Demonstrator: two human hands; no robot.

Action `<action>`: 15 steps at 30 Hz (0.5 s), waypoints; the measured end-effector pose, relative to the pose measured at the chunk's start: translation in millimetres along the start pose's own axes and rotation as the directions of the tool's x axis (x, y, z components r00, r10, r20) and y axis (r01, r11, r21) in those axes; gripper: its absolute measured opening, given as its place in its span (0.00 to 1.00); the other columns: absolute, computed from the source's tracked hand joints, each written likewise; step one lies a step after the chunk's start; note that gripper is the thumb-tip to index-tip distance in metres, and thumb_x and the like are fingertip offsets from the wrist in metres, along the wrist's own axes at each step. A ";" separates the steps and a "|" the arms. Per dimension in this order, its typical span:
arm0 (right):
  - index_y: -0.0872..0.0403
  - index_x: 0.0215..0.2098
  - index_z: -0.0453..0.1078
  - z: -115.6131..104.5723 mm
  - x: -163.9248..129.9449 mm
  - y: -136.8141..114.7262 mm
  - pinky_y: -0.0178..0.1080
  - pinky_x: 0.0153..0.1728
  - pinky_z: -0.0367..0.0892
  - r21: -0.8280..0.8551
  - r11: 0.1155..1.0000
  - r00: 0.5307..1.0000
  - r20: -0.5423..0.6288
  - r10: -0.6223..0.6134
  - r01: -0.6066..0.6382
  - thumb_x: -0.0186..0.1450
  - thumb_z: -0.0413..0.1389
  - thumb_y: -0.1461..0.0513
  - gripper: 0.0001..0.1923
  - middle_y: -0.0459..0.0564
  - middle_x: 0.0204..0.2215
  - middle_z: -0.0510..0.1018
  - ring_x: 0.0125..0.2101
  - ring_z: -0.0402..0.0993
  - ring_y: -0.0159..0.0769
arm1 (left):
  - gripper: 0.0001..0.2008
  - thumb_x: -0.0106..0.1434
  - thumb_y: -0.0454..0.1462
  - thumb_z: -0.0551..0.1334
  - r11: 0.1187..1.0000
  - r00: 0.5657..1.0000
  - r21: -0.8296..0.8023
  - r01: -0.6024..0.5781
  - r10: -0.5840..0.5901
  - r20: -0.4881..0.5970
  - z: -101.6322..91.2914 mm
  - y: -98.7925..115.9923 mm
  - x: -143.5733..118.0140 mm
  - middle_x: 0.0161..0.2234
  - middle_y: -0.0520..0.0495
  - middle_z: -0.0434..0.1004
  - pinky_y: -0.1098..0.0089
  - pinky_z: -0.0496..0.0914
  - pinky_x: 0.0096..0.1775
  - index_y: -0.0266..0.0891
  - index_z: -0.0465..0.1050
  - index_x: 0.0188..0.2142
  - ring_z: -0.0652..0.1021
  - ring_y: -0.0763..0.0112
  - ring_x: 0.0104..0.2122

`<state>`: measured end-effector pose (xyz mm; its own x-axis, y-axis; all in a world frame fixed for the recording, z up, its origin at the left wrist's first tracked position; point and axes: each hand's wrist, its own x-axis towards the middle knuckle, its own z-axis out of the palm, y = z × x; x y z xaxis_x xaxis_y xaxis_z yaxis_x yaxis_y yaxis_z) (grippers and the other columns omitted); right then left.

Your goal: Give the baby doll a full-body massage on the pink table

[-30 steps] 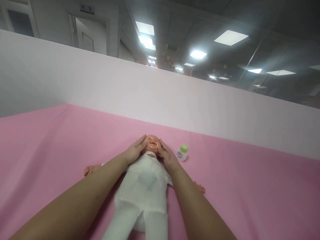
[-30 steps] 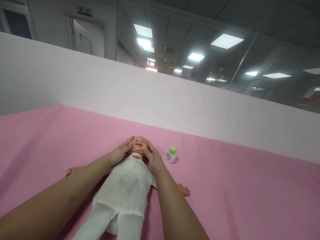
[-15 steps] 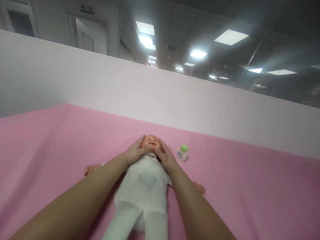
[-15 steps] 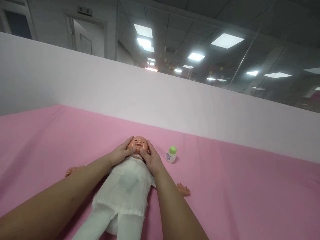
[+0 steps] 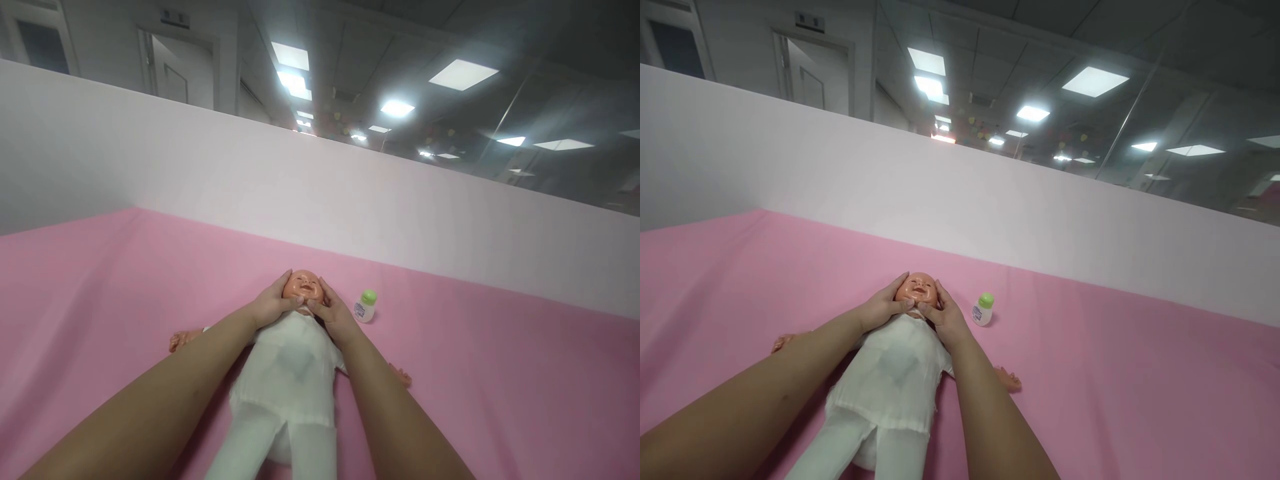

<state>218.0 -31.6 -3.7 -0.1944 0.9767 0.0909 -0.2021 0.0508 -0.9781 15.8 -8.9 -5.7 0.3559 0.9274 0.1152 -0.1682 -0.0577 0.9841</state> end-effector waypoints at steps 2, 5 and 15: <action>0.48 0.73 0.50 0.3 -2.0 -2.2 0.50 0.64 0.64 0.094 0.995 0.999 0.032 0.020 -0.023 0.54 0.73 0.57 0.56 0.52 0.66 0.69 0.62 0.70 0.48 | 0.63 0.55 0.47 0.77 1.000 1.000 -0.025 0.015 -0.015 0.007 0.3 0.9 -0.5 0.69 0.32 0.60 0.52 0.64 0.63 0.38 0.36 0.75 0.68 0.44 0.64; 0.47 0.73 0.52 0.2 -3.8 -3.9 0.52 0.64 0.64 0.196 0.979 0.997 0.052 0.051 -0.061 0.55 0.73 0.57 0.54 0.52 0.63 0.73 0.59 0.74 0.48 | 0.61 0.56 0.45 0.77 0.996 0.999 -0.076 0.051 -0.049 0.021 -1.3 1.1 0.5 0.69 0.33 0.62 0.52 0.66 0.63 0.41 0.36 0.75 0.71 0.45 0.63; 0.44 0.68 0.62 -6.0 0.8 2.0 0.54 0.56 0.71 0.222 0.967 0.990 -0.045 0.135 -0.122 0.58 0.71 0.56 0.43 0.52 0.58 0.77 0.50 0.80 0.46 | 0.59 0.56 0.40 0.76 0.956 0.996 -0.279 0.090 -0.084 0.033 -0.9 0.9 1.3 0.68 0.33 0.62 0.52 0.68 0.61 0.41 0.39 0.75 0.72 0.45 0.62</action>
<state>223.2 -29.4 -6.6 -0.1766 0.9830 -0.0505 -0.3851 -0.1162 -0.9155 15.3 -7.5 -4.8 0.3989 0.9163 0.0369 -0.3851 0.1309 0.9136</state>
